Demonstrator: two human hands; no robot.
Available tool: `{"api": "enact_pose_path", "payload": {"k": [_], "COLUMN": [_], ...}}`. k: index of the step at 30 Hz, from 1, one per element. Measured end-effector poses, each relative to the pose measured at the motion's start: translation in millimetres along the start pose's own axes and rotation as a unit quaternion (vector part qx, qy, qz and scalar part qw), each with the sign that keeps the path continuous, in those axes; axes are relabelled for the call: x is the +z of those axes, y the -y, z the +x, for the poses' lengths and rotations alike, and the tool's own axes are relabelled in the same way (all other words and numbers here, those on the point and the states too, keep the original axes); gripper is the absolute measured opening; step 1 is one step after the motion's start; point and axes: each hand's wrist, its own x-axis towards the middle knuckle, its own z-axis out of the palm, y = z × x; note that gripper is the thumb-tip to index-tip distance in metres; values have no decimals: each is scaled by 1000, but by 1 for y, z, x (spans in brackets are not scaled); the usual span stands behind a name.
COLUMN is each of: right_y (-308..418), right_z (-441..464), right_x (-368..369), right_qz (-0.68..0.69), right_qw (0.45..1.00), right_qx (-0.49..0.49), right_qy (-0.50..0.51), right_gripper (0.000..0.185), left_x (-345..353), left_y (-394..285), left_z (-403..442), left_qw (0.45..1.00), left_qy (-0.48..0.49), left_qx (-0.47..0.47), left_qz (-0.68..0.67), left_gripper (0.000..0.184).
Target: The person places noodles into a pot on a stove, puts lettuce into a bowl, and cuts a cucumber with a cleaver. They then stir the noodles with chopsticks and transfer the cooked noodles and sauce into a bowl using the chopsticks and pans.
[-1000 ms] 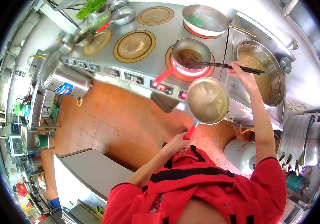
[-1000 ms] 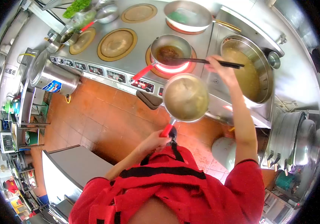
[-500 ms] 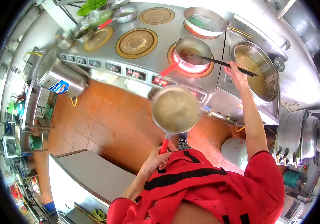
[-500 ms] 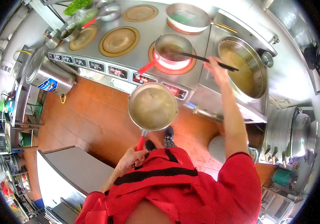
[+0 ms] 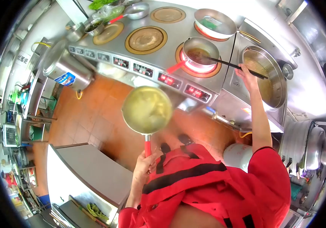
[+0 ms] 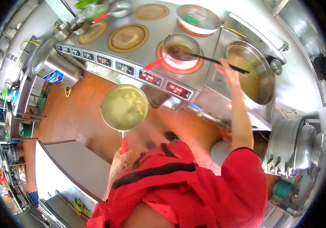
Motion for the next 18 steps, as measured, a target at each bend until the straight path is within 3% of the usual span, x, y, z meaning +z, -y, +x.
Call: {"api": "enact_pose_path", "payload": {"k": [2, 8, 13, 18], "right_y": [-7, 28, -7, 5], "right_z": [8, 23, 48, 66], "right_x": [-8, -27, -33, -46], "right_qz": [0, 45, 7, 37], "right_qw": [999, 999, 993, 995], "right_qx": [35, 12, 68, 36], "right_qy": [17, 9, 98, 90], "right_gripper": [36, 33, 34, 34], "left_x": [-3, 24, 46, 68], "left_y": [17, 38, 54, 63], "left_z": [2, -10, -16, -24], "left_qw": [999, 989, 976, 967], "left_qy": [-7, -65, -82, -109], "left_qx": [22, 74, 118, 156], "left_qz": [-37, -112, -165, -170], "left_gripper": [14, 13, 13, 14]}}
